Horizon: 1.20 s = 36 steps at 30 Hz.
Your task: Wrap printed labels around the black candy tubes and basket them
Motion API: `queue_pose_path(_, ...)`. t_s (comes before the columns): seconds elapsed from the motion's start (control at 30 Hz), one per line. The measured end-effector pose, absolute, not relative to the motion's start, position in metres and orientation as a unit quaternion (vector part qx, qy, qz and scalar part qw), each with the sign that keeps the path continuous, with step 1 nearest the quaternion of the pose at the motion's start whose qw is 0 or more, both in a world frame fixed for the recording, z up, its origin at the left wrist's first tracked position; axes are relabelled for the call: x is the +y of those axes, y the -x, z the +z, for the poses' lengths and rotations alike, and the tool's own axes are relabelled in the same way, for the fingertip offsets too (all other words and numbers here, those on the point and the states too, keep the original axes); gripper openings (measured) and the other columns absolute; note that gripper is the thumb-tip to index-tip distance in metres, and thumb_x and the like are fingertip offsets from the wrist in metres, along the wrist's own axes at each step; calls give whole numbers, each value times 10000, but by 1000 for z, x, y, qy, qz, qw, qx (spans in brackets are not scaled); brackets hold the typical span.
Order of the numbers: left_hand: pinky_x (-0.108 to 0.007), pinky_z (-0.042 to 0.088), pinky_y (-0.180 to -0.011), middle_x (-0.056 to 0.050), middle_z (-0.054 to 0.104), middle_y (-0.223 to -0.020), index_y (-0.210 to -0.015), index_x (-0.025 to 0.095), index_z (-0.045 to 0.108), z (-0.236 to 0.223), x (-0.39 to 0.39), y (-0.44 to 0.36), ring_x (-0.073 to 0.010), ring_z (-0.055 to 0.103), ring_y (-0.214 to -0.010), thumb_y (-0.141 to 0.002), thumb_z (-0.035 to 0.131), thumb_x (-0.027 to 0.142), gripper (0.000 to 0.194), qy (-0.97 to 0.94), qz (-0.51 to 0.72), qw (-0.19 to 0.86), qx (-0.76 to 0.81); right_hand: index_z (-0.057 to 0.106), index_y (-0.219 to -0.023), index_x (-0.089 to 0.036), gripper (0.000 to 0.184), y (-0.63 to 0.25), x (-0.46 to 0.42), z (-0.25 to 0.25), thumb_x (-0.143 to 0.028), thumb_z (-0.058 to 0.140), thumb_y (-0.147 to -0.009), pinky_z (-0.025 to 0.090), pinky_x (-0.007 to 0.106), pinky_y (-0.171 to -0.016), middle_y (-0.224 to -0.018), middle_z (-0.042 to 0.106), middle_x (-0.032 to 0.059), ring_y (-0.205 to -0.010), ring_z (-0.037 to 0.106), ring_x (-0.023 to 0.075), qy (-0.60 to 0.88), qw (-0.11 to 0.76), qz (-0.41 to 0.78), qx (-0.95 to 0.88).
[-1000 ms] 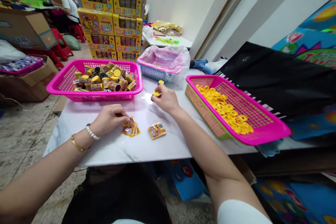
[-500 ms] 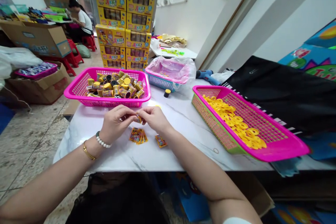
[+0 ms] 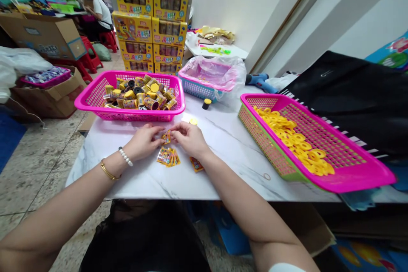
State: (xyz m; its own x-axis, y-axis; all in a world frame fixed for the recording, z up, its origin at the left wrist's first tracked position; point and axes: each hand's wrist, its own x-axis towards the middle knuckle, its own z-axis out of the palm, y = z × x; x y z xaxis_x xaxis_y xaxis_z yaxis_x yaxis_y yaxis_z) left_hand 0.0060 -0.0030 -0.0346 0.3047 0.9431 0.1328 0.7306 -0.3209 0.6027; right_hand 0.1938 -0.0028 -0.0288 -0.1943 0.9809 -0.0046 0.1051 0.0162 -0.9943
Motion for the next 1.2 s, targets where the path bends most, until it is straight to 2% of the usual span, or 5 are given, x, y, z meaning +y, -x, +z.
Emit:
queue_pose_path(0.17,-328,437,-767,-87,618,-857,-924,165,758,-31,-3,-8,-246,581,-891,-800,682,225,157,-784,211,203,548,678,-821,-193,211,-186,-5,-32,-344,774,-711,606,335,-809,-846,739,14,-802,713,166,431,395,583,-564)
queue_pose_path(0.33,-279,339,-614,2,558,-647,-690,162,614,-25,-5,-8,-163,509,-661,-748,747,260,176,-755,251,262,546,648,-839,-199,367,-184,-8,-34,-404,865,-625,582,312,-686,-724,699,-6,-695,678,166,457,385,532,-600)
queue_pose_path(0.6,-236,399,-522,39,595,-642,-971,177,539,-25,-4,-8,-135,549,-563,-653,820,354,459,-592,435,478,481,651,-687,-173,381,-192,-5,-24,-529,785,-707,478,251,-544,-572,640,-15,-523,570,108,455,384,547,-589)
queue_pose_path(0.93,-239,319,-505,24,470,-527,-677,154,668,-1,-32,-13,-94,393,-513,-861,665,503,395,-566,607,334,447,637,-670,-196,345,-190,-12,-18,-501,708,-815,479,272,-619,-591,636,-15,-568,554,115,428,523,455,-580)
queue_pose_path(1.2,-253,409,-581,-26,635,-615,-713,145,772,-1,-27,-14,-122,513,-591,-738,769,535,391,-538,568,432,448,636,-697,-205,287,-187,-20,-19,-404,632,-904,468,278,-616,-634,620,-6,-611,561,133,390,526,313,-688)
